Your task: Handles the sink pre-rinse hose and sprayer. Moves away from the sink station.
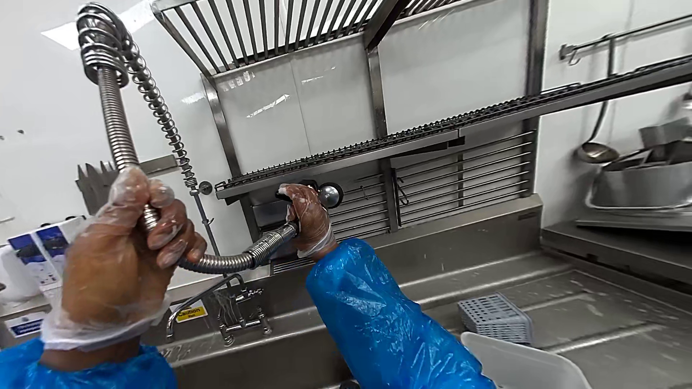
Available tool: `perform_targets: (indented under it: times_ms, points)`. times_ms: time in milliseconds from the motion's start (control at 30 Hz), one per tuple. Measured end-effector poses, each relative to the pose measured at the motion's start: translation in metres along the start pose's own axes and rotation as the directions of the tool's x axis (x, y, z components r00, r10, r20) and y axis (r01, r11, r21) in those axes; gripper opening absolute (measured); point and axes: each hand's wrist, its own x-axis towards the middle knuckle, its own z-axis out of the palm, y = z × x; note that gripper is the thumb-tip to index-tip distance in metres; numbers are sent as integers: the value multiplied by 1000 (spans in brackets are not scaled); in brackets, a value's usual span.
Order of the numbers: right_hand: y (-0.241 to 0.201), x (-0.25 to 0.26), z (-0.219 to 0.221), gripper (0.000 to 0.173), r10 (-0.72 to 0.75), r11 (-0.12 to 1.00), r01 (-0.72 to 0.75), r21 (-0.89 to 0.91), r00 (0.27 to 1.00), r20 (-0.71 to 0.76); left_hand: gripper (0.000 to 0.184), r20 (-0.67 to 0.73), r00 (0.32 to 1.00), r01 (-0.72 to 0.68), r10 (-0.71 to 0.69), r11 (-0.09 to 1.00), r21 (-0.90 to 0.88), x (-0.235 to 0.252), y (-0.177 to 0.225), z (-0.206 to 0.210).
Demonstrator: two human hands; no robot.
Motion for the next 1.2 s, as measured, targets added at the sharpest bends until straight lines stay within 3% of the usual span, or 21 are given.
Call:
perform_targets:
  times_ms: [700, 900, 1200]
  points:
    - [28, 6, -24, 46, -66, 998, 66, 1, 997, 40, 48, 25, 1000, -17, 17, 1000, 21, 3, -18, 19]
    - [23, -26, -31, 59, 64, 998, -64, -1, 995, 74, 49, -27, 999, 22, -21, 998, 58, 1, -26, 29]
    - [8, -64, -34, 61, 201, 979, -200, -25, 977, 68, 51, -77, 994, 78, -71, 993, 88, -2, -35, 34]
